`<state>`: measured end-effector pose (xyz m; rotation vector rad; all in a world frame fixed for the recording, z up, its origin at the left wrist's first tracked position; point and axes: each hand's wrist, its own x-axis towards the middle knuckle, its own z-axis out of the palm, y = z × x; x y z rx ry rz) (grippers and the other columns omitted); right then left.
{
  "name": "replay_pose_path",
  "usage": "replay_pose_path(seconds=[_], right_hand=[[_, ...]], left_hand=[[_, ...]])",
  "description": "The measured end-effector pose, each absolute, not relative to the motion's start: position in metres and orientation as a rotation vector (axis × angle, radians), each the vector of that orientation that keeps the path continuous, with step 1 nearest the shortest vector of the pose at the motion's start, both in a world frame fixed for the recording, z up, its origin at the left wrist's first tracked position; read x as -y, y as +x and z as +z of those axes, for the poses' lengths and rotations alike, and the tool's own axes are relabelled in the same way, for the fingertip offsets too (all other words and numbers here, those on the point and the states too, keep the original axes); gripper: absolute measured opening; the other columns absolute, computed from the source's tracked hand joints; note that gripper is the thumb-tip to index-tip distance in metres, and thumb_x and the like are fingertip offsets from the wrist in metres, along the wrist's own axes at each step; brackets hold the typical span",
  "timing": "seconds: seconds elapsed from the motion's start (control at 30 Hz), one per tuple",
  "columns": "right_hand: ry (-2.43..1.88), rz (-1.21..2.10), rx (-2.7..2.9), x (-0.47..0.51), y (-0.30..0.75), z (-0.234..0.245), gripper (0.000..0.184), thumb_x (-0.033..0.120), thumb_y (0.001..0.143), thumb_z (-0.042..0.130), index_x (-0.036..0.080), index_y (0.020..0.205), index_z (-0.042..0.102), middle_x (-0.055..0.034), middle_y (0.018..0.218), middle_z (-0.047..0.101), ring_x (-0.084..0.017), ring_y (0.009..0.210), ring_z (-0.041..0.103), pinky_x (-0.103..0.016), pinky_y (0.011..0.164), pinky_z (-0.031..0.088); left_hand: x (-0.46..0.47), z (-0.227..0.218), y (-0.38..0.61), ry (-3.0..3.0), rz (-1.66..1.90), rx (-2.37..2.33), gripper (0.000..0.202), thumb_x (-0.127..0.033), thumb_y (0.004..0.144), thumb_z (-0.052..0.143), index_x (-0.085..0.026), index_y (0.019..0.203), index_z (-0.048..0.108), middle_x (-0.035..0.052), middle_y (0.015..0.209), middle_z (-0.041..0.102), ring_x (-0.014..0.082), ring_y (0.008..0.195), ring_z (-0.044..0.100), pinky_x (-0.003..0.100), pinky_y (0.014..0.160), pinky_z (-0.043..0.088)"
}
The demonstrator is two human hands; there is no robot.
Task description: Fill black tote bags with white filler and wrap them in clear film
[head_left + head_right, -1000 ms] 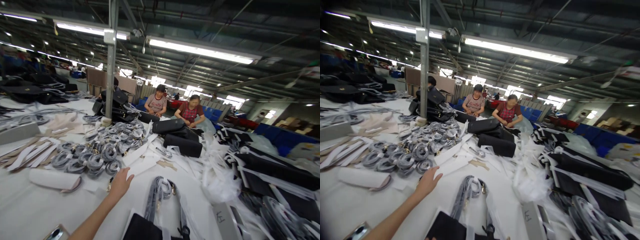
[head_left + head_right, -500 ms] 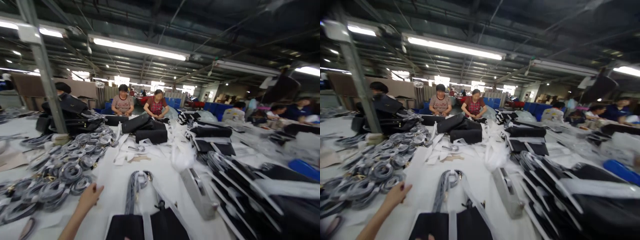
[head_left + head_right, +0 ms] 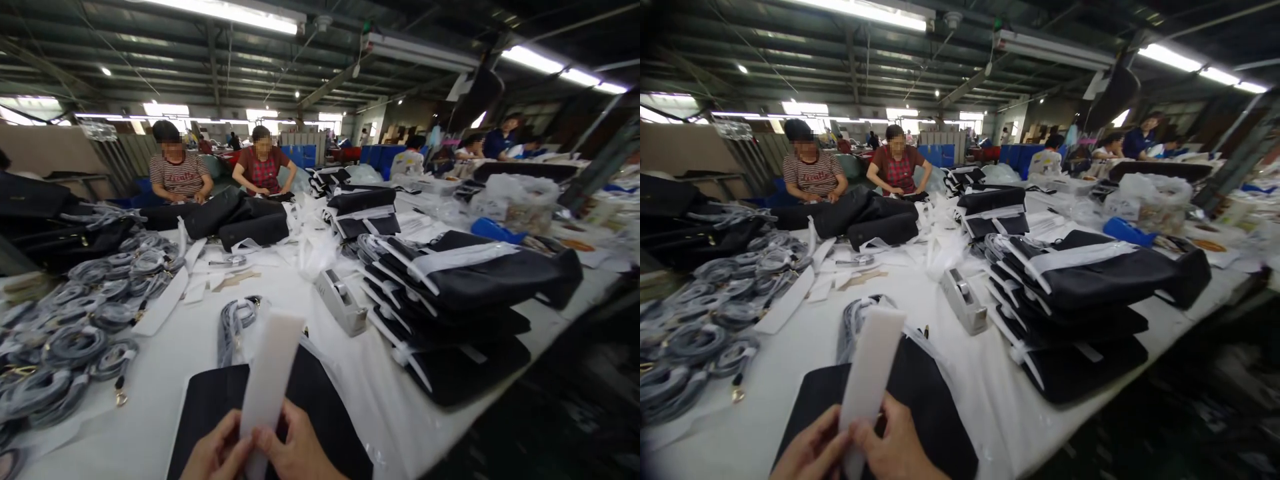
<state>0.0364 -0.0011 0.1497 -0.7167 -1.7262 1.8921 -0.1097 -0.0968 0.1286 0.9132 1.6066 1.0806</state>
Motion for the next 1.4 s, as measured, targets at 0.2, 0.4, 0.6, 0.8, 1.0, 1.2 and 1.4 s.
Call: replay_pose_path(seconds=[0.2,0.4,0.6,0.8,1.0,1.2,1.4], right_hand=[[-0.903,1.766,1.776,-0.049,0.061,0.156,0.054,0.065,0.083,0.049,0.014,0.09,0.063,-0.004,0.079,0.064,-0.016,0.069,0.056,-0.026,0.06,0.046],[-1.346,1.213,1.853,-0.127,0.127,0.132,0.039,0.05,0.087,0.045,0.017,0.093,0.064,-0.0163,0.115,0.061,-0.034,0.117,0.049,-0.053,0.1,0.035],[-1.557,0.645,1.879,-0.138,0.208,0.118,0.038,0.043,0.091,0.035,0.014,0.099,0.059,-0.0205,0.124,0.054,-0.031,0.121,0.047,-0.048,0.102,0.036],[-1.501,1.224,1.689,-0.089,0.2,0.123,0.045,0.051,0.094,0.035,0.017,0.118,0.052,-0.0088,0.099,0.068,-0.023,0.088,0.063,-0.035,0.079,0.048],[-1.317,1.54,1.691,-0.079,0.187,0.111,0.039,0.04,0.095,0.038,0.017,0.125,0.05,-0.0079,0.112,0.066,-0.021,0.1,0.061,-0.032,0.089,0.045],[-1.337,1.68,2.003,-0.092,0.198,0.111,0.017,0.03,0.085,0.054,0.017,0.088,0.064,-0.0026,0.082,0.068,-0.019,0.075,0.06,-0.028,0.067,0.045],[-1.35,1.737,2.035,-0.101,0.199,0.125,0.021,0.029,0.081,0.059,0.016,0.065,0.061,0.0017,0.06,0.06,-0.013,0.058,0.052,-0.022,0.051,0.034]], left_hand=[[0.055,0.149,-0.075,1.144,0.93,-1.598,0.05,-0.058,0.087,0.044,-0.017,0.11,0.059,0.0036,0.078,0.064,0.0174,0.069,0.061,0.027,0.061,0.05],[0.044,0.135,-0.066,1.48,0.7,-1.664,0.039,-0.038,0.083,0.056,-0.026,0.121,0.059,0.0082,0.123,0.06,0.0217,0.101,0.059,0.035,0.094,0.047],[0.02,0.141,-0.059,1.602,0.433,-1.633,0.078,-0.022,0.08,0.057,-0.035,0.147,0.021,0.0116,0.156,0.017,0.0147,0.087,0.062,0.037,0.091,0.051],[-0.046,0.166,-0.045,2.017,-0.068,-1.524,0.084,-0.018,0.074,0.066,-0.036,0.144,0.025,0.0097,0.159,0.01,0.0298,0.117,0.056,0.043,0.096,0.047],[-0.059,0.152,-0.026,2.241,-0.447,-1.573,0.04,-0.019,0.076,0.065,-0.025,0.113,0.051,0.0064,0.118,0.053,0.02,0.078,0.067,0.031,0.067,0.054],[-0.022,0.14,-0.034,2.552,-0.36,-1.497,0.018,-0.009,0.085,0.045,-0.024,0.091,0.052,0.0005,0.091,0.055,0.0139,0.061,0.06,0.023,0.051,0.047],[0.0,0.14,-0.041,2.661,-0.171,-1.482,0.02,-0.008,0.084,0.042,-0.025,0.088,0.051,-0.0003,0.088,0.057,0.0113,0.053,0.055,0.022,0.047,0.041]])
